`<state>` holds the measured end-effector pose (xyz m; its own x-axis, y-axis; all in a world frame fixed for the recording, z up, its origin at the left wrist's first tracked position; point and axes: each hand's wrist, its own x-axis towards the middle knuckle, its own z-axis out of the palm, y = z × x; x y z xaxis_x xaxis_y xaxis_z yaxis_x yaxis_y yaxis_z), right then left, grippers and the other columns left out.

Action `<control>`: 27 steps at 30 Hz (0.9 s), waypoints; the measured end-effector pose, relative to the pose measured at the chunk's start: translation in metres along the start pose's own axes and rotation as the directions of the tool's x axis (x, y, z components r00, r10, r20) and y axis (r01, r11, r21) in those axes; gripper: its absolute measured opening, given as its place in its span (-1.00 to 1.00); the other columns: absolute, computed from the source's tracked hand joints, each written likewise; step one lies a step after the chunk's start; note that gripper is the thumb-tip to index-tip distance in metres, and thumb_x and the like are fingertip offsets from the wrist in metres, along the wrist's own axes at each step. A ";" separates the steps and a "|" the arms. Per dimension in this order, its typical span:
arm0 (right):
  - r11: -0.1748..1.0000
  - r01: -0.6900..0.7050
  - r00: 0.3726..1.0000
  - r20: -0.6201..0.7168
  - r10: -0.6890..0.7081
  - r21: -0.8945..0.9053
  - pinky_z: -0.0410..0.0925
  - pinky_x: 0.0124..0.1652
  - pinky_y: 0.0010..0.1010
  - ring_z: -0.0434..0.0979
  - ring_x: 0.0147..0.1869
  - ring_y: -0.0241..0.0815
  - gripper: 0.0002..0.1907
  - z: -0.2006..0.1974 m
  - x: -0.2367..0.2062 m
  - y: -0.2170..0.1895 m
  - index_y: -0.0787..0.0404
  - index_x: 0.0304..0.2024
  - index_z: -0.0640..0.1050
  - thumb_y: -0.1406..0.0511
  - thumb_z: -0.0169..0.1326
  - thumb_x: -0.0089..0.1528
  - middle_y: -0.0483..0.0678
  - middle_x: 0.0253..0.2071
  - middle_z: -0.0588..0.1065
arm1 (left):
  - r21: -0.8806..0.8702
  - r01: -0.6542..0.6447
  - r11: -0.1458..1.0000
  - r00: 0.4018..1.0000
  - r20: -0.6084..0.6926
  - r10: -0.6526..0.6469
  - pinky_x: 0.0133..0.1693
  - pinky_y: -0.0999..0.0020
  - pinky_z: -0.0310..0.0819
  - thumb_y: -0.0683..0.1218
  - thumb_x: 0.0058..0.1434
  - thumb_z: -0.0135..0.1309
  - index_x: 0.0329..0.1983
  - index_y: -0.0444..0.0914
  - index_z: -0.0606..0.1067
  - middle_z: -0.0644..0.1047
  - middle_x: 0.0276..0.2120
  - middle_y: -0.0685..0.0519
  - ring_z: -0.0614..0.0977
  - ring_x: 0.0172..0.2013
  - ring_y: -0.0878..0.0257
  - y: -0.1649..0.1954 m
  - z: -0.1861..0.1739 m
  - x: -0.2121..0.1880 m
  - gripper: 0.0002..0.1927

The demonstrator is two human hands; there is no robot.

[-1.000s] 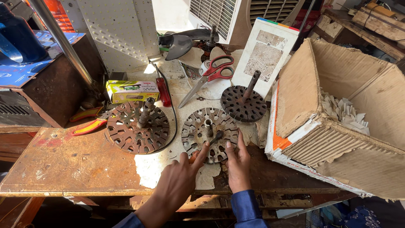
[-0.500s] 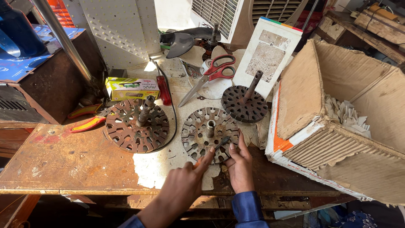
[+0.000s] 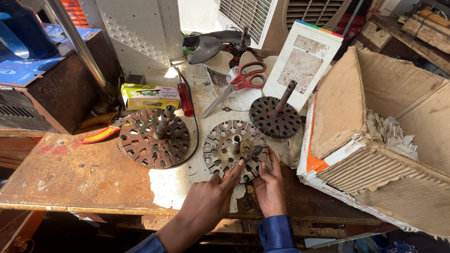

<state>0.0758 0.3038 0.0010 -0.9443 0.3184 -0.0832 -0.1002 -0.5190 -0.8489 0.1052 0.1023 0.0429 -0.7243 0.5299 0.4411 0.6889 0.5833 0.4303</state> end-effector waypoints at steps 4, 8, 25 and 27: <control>0.998 0.022 0.999 0.022 -0.024 0.051 0.36 0.16 -0.27 0.50 0.08 -0.27 -0.61 -0.016 0.009 0.012 0.39 0.25 0.38 0.46 -0.09 0.37 -0.05 0.02 0.50 | -0.098 0.018 0.995 0.998 0.066 -0.011 -0.62 0.03 0.40 -0.10 0.33 -0.03 0.46 -0.20 0.24 0.53 -0.68 -0.14 0.55 -0.71 -0.06 0.007 -0.016 -0.002 -0.40; 0.997 -0.009 0.997 0.082 0.002 0.077 0.39 0.09 -0.33 0.50 -0.01 -0.35 -0.58 -0.030 0.017 0.023 0.33 0.21 0.45 0.49 -0.10 0.29 -0.16 -0.10 0.49 | -0.035 -0.026 0.999 0.986 0.162 0.031 -0.63 0.03 0.38 -0.09 0.36 -0.05 0.40 -0.22 0.29 0.49 -0.72 -0.08 0.55 -0.72 -0.02 0.005 -0.035 -0.006 -0.47; 0.995 -0.075 0.997 -0.008 0.075 0.073 0.37 0.04 -0.31 0.47 -0.07 -0.37 -0.53 -0.037 0.033 0.036 0.24 0.23 0.46 0.50 -0.11 0.27 -0.16 -0.15 0.48 | -0.164 0.088 0.983 0.983 0.172 -0.059 -0.49 0.03 0.50 -0.04 0.37 -0.09 0.43 -0.13 0.30 0.49 -0.73 -0.09 0.58 -0.69 -0.04 -0.005 -0.020 0.016 -0.46; 0.996 -0.056 0.998 0.024 0.055 0.074 0.39 0.07 -0.28 0.48 -0.08 -0.34 -0.63 -0.032 0.031 0.035 0.32 0.18 0.43 0.43 -0.10 0.32 -0.15 -0.15 0.49 | -0.158 0.038 0.987 0.985 0.170 -0.011 -0.49 0.02 0.49 -0.04 0.37 -0.06 0.45 -0.15 0.30 0.49 -0.73 -0.10 0.58 -0.68 -0.04 -0.009 -0.006 0.010 -0.45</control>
<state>0.0528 0.3214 -0.0479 -0.9557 0.2701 -0.1168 -0.0697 -0.5933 -0.8020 0.0921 0.0984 0.0479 -0.7263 0.6203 0.2960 0.6566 0.4989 0.5657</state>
